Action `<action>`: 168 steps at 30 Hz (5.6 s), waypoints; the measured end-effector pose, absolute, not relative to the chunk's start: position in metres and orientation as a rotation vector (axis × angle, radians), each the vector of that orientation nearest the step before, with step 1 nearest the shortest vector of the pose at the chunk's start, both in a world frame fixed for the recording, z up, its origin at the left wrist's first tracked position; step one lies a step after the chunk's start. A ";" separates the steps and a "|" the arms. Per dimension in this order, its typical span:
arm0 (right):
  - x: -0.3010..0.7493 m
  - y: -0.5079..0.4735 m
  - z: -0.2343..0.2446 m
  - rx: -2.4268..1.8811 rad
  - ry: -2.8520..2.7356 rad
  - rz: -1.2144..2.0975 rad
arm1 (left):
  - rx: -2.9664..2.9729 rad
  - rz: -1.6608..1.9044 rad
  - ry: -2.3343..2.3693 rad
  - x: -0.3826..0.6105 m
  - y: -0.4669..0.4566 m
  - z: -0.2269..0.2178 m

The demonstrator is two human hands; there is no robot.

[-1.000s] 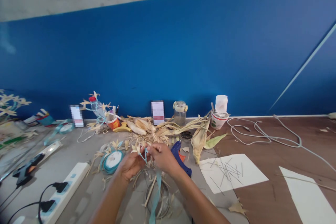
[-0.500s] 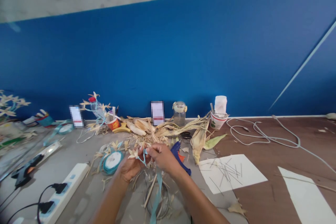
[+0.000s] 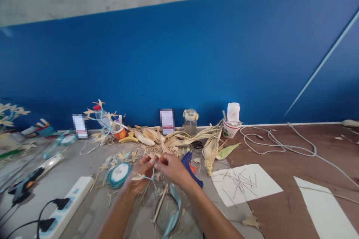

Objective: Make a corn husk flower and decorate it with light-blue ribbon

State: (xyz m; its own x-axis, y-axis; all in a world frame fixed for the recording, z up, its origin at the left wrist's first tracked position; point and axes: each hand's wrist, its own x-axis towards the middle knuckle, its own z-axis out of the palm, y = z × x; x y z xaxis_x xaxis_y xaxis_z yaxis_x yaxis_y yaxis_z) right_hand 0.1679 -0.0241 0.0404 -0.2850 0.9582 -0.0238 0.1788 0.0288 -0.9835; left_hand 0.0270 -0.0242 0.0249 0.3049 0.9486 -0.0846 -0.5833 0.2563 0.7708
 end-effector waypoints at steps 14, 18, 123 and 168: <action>0.160 -0.028 0.040 -1.132 -1.115 1.780 | 0.680 0.995 0.679 0.022 -0.022 0.021; 0.163 -0.026 0.038 -1.137 -1.168 1.778 | 0.665 1.003 0.669 0.023 -0.022 0.018; 0.171 -0.022 0.033 -1.376 -1.863 0.945 | 0.963 0.952 0.878 0.025 -0.020 0.010; 0.182 -0.010 0.025 -1.411 -1.935 1.045 | 0.782 0.961 0.834 0.025 -0.021 0.018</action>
State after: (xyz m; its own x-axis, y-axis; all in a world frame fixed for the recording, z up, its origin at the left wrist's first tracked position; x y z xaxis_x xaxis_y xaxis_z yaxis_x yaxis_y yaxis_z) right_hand 0.1822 -0.0104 0.0245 -0.3200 0.9470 -0.0290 0.5438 0.1585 -0.8241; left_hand 0.0252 -0.0214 0.0185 0.3304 0.9113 -0.2456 -0.3716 0.3648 0.8537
